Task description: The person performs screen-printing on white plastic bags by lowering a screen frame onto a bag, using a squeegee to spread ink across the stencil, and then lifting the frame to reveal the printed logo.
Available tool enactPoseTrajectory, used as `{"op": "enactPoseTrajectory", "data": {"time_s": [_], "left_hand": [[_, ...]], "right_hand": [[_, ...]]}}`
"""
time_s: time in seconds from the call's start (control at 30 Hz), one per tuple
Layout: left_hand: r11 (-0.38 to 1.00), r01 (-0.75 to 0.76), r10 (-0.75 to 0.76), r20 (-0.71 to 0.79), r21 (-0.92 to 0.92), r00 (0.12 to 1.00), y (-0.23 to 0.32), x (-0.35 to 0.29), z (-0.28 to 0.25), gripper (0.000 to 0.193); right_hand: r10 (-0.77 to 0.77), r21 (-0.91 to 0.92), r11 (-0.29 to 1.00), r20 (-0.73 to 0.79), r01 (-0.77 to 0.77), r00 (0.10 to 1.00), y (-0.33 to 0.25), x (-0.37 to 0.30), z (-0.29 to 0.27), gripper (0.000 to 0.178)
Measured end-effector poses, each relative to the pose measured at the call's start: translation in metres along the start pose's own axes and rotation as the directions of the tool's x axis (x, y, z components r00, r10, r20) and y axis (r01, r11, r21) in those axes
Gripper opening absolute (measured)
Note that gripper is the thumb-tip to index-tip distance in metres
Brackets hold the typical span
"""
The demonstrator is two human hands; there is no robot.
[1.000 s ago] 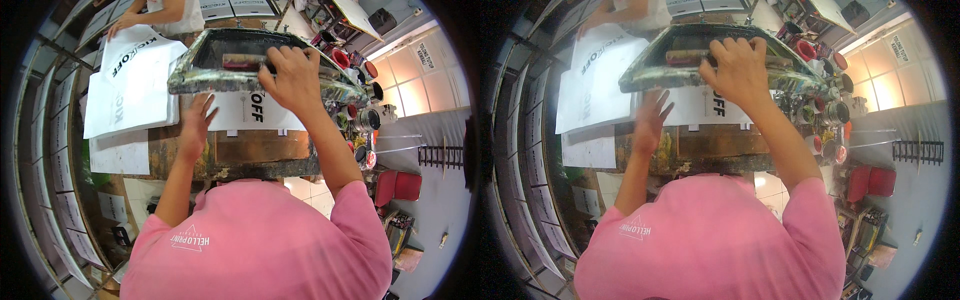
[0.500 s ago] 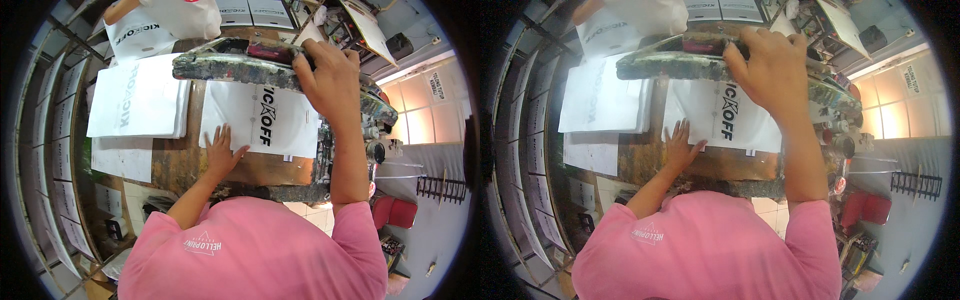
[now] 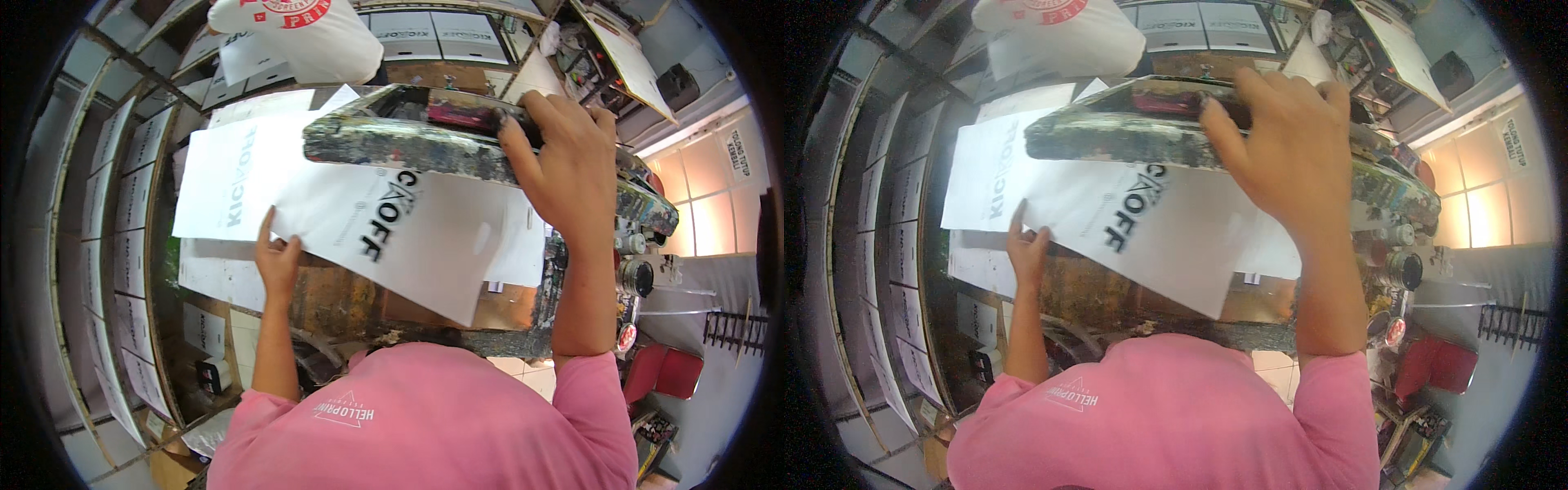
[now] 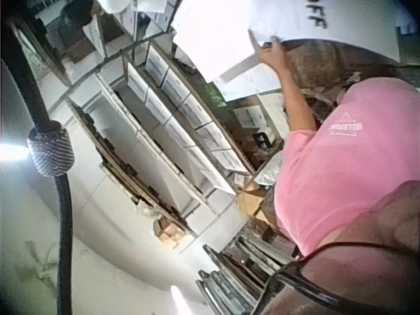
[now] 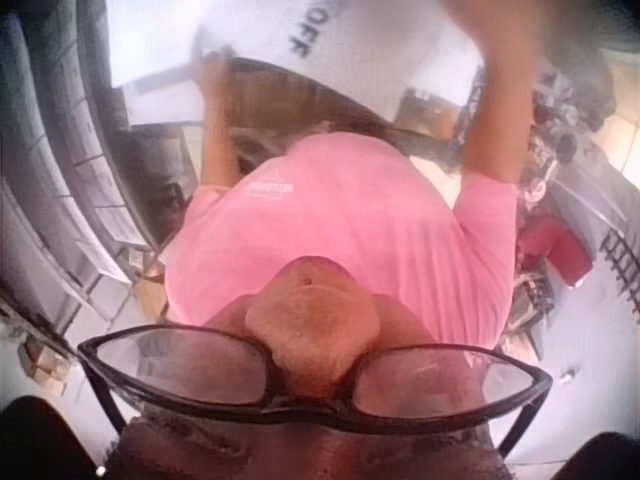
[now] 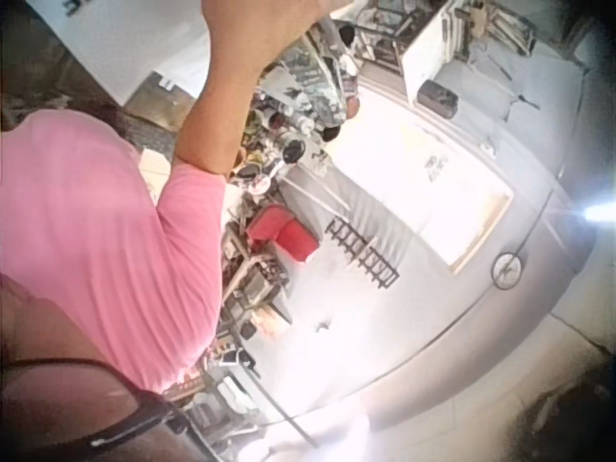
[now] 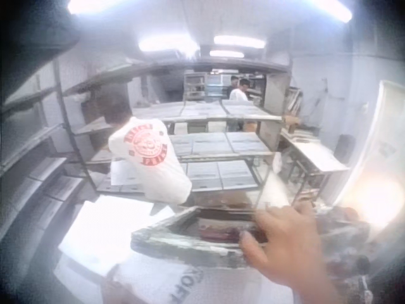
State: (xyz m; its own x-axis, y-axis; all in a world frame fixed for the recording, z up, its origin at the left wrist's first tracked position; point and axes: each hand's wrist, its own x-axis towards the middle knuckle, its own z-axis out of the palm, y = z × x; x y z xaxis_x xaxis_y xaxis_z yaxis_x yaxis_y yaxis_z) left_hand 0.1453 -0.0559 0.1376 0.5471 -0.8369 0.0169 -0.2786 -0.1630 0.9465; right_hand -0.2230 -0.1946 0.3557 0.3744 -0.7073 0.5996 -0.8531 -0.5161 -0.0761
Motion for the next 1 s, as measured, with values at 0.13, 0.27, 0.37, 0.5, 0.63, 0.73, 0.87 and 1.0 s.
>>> {"op": "enactPoseTrajectory", "data": {"time_s": [0.13,0.27,0.37,0.5,0.63,0.73,0.87,1.0], "left_hand": [[0.997,-0.016,0.016,-0.001,0.076,1.0,-0.064,0.068,-0.093,0.082],[0.983,-0.007,0.003,0.019,0.184,1.0,-0.121,0.135,-0.164,0.082],[0.902,0.053,0.016,-0.156,0.429,0.988,-0.158,0.176,-0.234,0.086],[0.63,0.183,0.031,-0.259,0.755,0.965,-0.115,0.178,-0.158,0.09],[0.982,-0.096,0.184,0.721,-0.162,0.669,0.045,-0.01,0.011,0.08],[0.449,0.553,0.154,0.671,-0.702,0.726,0.054,-0.117,0.053,0.103],[0.298,0.797,-0.322,0.73,-0.526,0.602,-0.01,-0.155,0.07,0.119],[0.193,0.896,-0.573,0.695,-0.4,0.434,-0.084,-0.158,0.083,0.117]], "right_hand": [[-0.001,-0.017,1.0,-0.008,0.001,1.0,-0.007,-0.012,0.002,0.035],[0.019,-0.019,1.0,0.005,-0.019,1.0,-0.01,-0.022,0.001,0.037],[-0.006,0.019,1.0,-0.035,0.007,0.999,-0.013,-0.022,-0.003,0.038],[0.017,-0.019,1.0,-0.04,-0.018,0.999,-0.013,-0.027,0.007,0.045],[0.083,-0.102,0.992,0.141,-0.069,0.987,-0.013,-0.066,0.005,0.053],[-0.061,-0.074,0.992,0.418,0.101,0.906,-0.024,-0.136,0.037,0.051],[-0.047,0.097,0.995,0.59,-0.013,0.806,-0.036,-0.255,0.091,0.047],[0.007,0.187,0.967,0.658,-0.173,0.753,-0.053,-0.319,0.132,0.046]]}}
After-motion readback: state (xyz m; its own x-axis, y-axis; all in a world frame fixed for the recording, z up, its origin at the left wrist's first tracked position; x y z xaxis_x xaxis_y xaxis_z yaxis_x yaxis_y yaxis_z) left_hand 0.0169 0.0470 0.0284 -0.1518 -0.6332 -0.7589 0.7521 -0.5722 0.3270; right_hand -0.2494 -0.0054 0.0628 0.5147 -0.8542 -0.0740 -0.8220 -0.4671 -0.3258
